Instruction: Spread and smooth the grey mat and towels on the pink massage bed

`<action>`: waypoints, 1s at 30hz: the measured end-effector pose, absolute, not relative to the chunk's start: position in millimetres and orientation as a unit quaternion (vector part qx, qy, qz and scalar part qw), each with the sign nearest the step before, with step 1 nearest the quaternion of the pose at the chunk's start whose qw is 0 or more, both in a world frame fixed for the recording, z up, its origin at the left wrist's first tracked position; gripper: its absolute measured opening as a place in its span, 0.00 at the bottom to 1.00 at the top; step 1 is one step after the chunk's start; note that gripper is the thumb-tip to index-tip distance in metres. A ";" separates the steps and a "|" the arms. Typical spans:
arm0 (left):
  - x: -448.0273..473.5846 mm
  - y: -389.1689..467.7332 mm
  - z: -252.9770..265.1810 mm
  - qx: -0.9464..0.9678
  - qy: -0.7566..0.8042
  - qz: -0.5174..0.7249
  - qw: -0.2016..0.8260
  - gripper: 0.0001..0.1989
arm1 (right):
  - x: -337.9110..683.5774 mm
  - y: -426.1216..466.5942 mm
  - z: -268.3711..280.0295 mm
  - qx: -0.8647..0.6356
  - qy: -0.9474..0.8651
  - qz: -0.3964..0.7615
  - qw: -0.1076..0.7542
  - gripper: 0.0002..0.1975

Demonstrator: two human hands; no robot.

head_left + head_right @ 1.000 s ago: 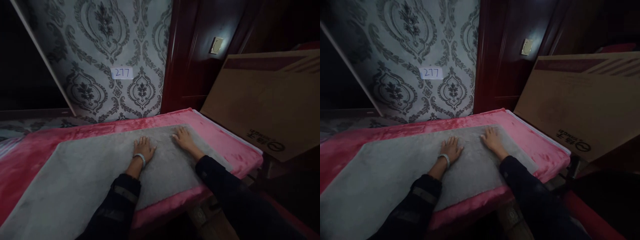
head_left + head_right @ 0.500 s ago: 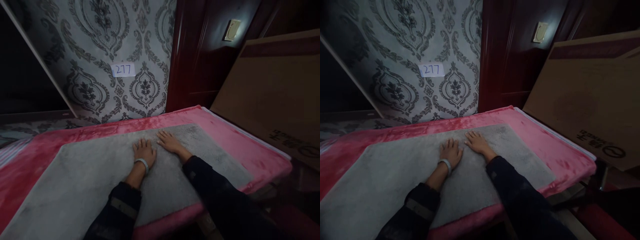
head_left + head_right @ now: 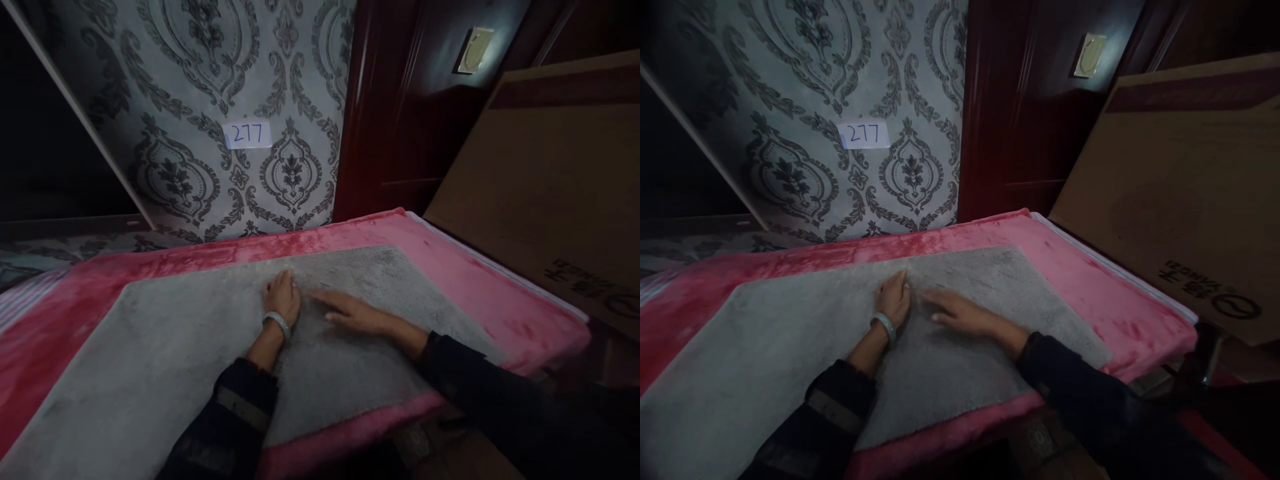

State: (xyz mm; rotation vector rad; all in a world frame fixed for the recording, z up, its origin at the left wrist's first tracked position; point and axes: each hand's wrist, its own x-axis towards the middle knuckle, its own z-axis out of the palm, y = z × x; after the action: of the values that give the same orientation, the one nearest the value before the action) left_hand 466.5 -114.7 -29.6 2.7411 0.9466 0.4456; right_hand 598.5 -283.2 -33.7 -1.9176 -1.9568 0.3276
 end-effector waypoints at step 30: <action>466.7 -119.1 -25.9 0.952 0.300 0.053 0.020 0.29 | 718.6 -289.5 -31.4 -0.930 -0.359 0.004 0.084 0.32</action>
State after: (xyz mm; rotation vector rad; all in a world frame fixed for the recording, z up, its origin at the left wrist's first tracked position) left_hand 466.7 -119.1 -25.9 2.9542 0.9295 0.1643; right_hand 718.6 -289.5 -31.4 -2.7733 -1.0698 0.0117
